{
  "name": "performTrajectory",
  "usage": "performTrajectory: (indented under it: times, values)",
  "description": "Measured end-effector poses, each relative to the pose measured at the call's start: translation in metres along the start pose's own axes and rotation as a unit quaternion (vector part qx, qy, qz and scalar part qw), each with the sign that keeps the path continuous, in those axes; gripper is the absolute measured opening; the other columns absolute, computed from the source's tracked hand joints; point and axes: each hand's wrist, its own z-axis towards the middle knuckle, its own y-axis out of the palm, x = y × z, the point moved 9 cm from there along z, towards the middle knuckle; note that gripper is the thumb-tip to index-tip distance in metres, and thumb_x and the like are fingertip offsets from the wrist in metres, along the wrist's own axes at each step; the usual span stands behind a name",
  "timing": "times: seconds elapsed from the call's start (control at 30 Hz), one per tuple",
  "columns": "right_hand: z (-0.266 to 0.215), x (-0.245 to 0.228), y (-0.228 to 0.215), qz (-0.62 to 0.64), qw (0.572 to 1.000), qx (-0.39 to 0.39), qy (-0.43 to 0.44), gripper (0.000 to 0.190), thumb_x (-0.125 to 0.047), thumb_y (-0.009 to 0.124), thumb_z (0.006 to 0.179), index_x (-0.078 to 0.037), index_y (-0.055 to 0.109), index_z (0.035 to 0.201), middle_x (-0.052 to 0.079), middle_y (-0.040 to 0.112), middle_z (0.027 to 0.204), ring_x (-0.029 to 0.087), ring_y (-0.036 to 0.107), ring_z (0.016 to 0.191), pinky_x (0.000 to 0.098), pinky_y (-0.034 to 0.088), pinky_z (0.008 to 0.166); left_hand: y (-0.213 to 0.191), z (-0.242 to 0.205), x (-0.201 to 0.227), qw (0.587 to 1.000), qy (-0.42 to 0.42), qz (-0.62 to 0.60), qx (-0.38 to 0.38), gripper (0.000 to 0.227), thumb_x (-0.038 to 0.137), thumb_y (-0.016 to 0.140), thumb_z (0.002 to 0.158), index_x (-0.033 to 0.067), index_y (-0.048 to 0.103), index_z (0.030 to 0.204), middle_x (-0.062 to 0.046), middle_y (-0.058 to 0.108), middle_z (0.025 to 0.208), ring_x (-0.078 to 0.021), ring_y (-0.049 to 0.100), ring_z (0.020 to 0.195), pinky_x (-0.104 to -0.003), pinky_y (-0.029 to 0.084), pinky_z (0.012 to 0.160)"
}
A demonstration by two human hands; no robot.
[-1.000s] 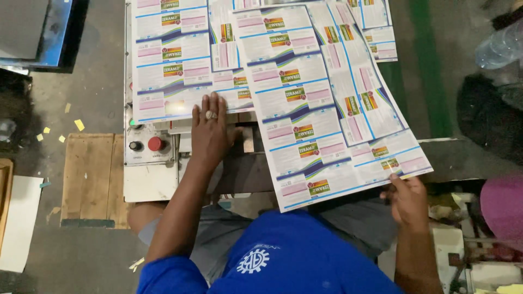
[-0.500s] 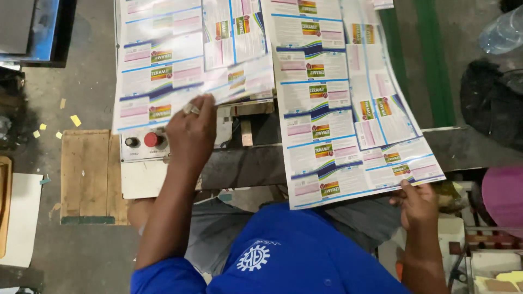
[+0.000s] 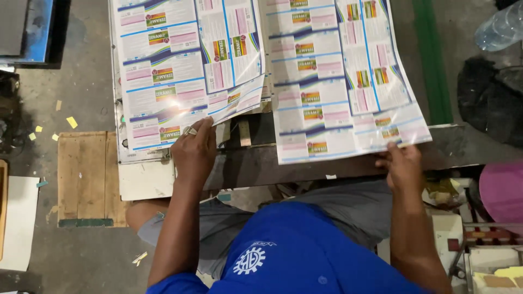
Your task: The person sits on the floor and sorts through a stack of printed papers, flipping them one by one and placing them into a separate pile. The task involves repetitive handling of the papers to organize them.
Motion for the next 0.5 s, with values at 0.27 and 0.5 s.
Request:
performTrajectory:
  times: [0.27,0.5]
  values:
    - [0.048,-0.025,0.057,0.033,0.997,-0.067,-0.001,0.031,-0.022,0.057,0.11,-0.004,0.055,0.136,0.01,0.073,0.109,0.02,0.075,0.084,0.0284,0.055,0.057,-0.006,-0.002,0.005,1.0,-0.001,0.014,-0.025,0.025,0.005,0.075,0.094,0.0076,0.073,0.119,-0.014,0.077,0.113,-0.0334,0.072,0.076,-0.043,0.057,0.068]
    - [-0.028,0.003,0.13,-0.021,0.988,-0.152,0.033,0.052,-0.024,0.059,0.102,-0.003,0.053,0.149,0.018,0.076,0.115,0.022,0.075,0.087,0.0276,0.055,0.058,0.022,-0.01,0.085,0.975,0.146,-0.166,0.018,0.033,0.003,0.072,0.091,0.0024,0.067,0.124,-0.018,0.071,0.122,-0.0364,0.073,0.107,-0.043,0.06,0.09]
